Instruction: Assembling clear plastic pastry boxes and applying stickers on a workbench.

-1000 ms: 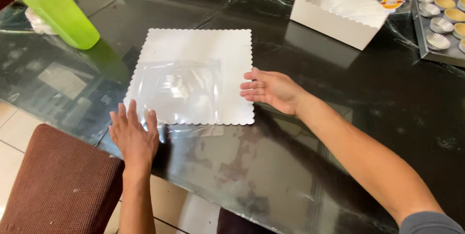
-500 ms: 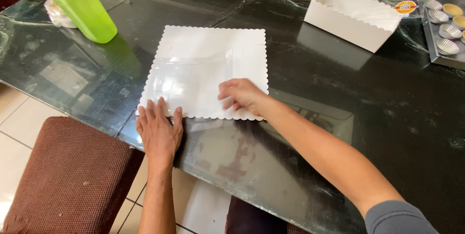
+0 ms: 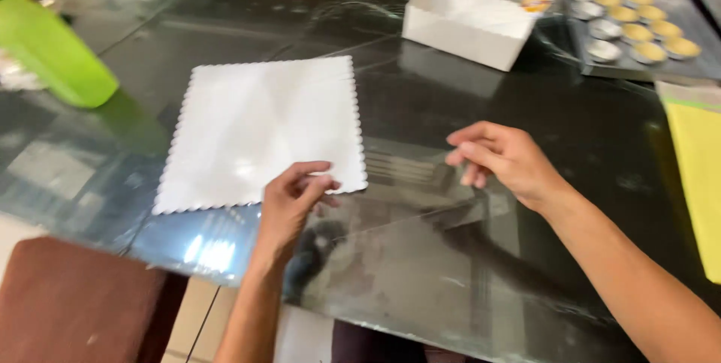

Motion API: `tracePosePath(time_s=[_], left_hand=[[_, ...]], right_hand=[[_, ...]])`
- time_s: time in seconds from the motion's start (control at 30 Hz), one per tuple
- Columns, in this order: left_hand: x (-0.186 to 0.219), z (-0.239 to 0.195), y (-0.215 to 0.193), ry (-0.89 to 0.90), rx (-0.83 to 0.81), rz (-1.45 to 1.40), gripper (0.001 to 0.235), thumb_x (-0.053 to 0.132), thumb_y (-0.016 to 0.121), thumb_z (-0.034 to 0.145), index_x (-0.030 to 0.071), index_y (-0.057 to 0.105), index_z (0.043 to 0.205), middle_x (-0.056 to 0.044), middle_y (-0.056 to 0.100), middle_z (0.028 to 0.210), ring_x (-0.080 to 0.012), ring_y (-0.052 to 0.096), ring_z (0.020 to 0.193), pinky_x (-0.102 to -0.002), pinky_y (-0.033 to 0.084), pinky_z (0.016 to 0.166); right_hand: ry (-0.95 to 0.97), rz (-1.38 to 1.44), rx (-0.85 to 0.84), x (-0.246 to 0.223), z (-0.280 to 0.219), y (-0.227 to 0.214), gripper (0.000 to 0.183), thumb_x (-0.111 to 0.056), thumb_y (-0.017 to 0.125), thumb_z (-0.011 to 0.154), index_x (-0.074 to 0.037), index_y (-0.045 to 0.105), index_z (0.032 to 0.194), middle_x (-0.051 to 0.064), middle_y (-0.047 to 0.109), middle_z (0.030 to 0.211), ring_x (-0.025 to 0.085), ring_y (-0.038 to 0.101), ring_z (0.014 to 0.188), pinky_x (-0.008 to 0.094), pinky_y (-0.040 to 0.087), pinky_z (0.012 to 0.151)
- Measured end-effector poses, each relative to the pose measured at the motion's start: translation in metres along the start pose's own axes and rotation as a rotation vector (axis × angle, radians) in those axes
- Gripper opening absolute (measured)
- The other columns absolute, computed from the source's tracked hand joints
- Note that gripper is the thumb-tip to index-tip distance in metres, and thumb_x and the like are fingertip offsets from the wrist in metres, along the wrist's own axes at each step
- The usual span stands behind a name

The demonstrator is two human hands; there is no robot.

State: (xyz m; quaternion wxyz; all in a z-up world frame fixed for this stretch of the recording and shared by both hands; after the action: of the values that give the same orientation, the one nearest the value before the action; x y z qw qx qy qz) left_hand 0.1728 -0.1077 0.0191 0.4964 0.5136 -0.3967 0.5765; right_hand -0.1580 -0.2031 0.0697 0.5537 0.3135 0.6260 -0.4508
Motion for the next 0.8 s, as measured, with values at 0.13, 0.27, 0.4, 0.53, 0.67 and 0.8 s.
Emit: tracePosePath(time_s=[0.13,0.27,0.4,0.53,0.67,0.8], left_hand=[[-0.007,0.031,0.079,-0.062,-0.138,-0.037,0.028,0.019,0.073,0.092,0.001,0.071,0.112,-0.007,0.079,0.087,-0.0138,0.075,0.070,-0.025,0.049,0.056],[-0.001,0.049,0.145,-0.009,-0.248,-0.002,0.023,0.020,0.072,0.096,0.001,0.073,0.109,-0.007,0.076,0.087,-0.0126,0.071,0.068,-0.025,0.048,0.056],[-0.007,0.050,0.198,-0.178,-0.304,0.021,0.024,0.022,0.062,0.098,0.002,0.068,0.110,-0.004,0.077,0.087,-0.0121,0.070,0.060,-0.026,0.045,0.047],[-0.039,0.043,0.230,-0.148,-0.372,-0.051,0.024,0.020,0.060,0.102,0.000,0.068,0.112,-0.008,0.076,0.090,-0.0115,0.063,0.057,-0.024,0.052,0.052],[-0.048,0.028,0.246,-0.168,-0.448,-0.094,0.024,0.017,0.060,0.101,0.002,0.068,0.118,-0.009,0.075,0.091,-0.0110,0.063,0.056,-0.024,0.047,0.049],[-0.045,0.025,0.234,-0.129,-0.427,-0.052,0.027,0.018,0.059,0.100,0.004,0.068,0.122,-0.008,0.078,0.094,-0.0092,0.064,0.058,-0.024,0.043,0.047]], right_hand=[[0.002,-0.026,0.223,0.026,-0.049,-0.072,0.023,-0.018,0.065,0.098,0.003,0.069,0.108,0.010,0.073,0.089,0.016,0.069,0.069,0.029,0.054,0.059],[-0.009,-0.050,0.375,0.049,-0.089,-0.125,0.024,-0.022,0.067,0.099,0.002,0.071,0.105,0.010,0.072,0.086,0.014,0.068,0.068,0.028,0.054,0.059],[-0.112,-0.279,0.677,0.049,-0.115,-0.160,0.038,-0.021,0.066,0.098,-0.001,0.059,0.129,0.013,0.070,0.105,0.022,0.069,0.082,0.036,0.054,0.067],[-0.482,-1.128,0.829,-0.021,-0.132,-0.113,0.055,-0.014,0.073,0.094,0.002,0.054,0.143,0.023,0.059,0.143,0.041,0.056,0.135,0.051,0.046,0.114],[-0.663,-1.193,0.339,-0.019,-0.106,-0.071,0.067,-0.029,0.078,0.077,-0.004,0.058,0.136,0.019,0.056,0.144,0.043,0.044,0.140,0.056,0.033,0.115],[-0.009,-1.417,0.756,-0.011,-0.079,-0.146,0.063,-0.040,0.068,0.099,0.005,0.052,0.140,0.028,0.049,0.150,0.045,0.039,0.142,0.058,0.031,0.116]])
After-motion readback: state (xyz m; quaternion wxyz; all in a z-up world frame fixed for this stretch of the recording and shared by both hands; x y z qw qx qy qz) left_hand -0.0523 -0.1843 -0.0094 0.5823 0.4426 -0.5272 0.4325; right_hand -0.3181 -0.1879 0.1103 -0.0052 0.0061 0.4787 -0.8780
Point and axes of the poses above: each hand's wrist, its own z-axis towards the middle knuckle, its own y-axis out of the palm, x = y × z, the point moved 6 cm from there along z, towards the middle knuckle
